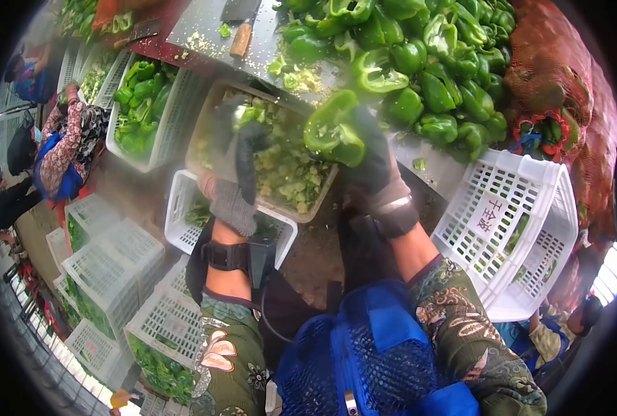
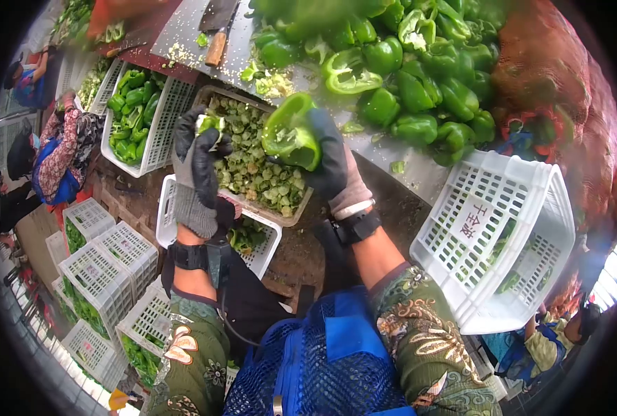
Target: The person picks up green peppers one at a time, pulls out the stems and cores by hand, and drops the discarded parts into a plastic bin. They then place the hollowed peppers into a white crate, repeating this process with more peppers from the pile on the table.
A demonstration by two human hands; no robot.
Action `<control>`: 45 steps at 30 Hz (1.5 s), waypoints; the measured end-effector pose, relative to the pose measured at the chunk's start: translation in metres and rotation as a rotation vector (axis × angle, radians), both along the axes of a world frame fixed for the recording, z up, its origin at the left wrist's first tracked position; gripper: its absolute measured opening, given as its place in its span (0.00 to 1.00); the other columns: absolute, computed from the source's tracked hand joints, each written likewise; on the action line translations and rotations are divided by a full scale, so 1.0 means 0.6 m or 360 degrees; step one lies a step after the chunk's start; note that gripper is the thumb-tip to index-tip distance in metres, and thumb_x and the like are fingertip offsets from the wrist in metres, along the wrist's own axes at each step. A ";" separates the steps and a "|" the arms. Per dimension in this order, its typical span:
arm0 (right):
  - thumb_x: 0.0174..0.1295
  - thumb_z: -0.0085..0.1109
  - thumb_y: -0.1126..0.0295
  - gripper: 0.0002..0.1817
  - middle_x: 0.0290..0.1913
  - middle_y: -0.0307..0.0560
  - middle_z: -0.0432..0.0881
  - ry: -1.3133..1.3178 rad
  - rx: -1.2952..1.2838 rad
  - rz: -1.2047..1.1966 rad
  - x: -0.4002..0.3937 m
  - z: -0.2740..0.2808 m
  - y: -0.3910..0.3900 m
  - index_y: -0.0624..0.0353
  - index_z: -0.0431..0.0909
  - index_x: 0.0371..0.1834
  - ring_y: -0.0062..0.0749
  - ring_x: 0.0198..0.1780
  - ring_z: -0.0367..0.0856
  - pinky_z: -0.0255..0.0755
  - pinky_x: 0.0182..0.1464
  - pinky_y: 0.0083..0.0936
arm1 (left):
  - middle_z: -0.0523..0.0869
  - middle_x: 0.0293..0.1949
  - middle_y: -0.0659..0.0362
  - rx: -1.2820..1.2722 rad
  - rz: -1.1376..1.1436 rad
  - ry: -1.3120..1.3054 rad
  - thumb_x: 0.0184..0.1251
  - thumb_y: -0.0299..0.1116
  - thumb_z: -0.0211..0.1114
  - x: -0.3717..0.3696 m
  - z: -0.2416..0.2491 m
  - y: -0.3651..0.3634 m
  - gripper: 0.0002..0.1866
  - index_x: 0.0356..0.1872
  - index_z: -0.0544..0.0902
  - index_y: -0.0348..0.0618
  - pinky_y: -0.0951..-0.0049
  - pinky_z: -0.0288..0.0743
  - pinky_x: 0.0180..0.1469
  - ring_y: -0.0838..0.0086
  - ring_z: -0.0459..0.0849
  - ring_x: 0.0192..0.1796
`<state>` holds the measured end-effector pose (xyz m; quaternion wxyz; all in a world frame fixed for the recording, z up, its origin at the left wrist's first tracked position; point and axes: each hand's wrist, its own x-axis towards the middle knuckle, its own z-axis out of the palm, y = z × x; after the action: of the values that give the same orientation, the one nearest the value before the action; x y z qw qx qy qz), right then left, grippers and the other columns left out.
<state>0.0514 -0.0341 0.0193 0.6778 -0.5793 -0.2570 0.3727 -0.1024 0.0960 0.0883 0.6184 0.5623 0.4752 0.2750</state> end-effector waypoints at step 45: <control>0.57 0.67 0.58 0.38 0.62 0.61 0.72 -0.1844 -0.1352 0.0557 0.188 0.072 0.072 0.54 0.63 0.70 0.48 0.67 0.68 0.61 0.70 0.39 | 0.76 0.48 0.49 0.0963 -0.1134 0.1327 0.62 0.41 0.64 0.035 0.004 -0.039 0.20 0.51 0.78 0.42 0.56 0.78 0.48 0.56 0.80 0.51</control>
<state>0.1645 0.0091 0.0622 0.0815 -0.8462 -0.4960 0.1770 -0.0813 0.0727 0.0904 0.2481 0.8965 0.3608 -0.0682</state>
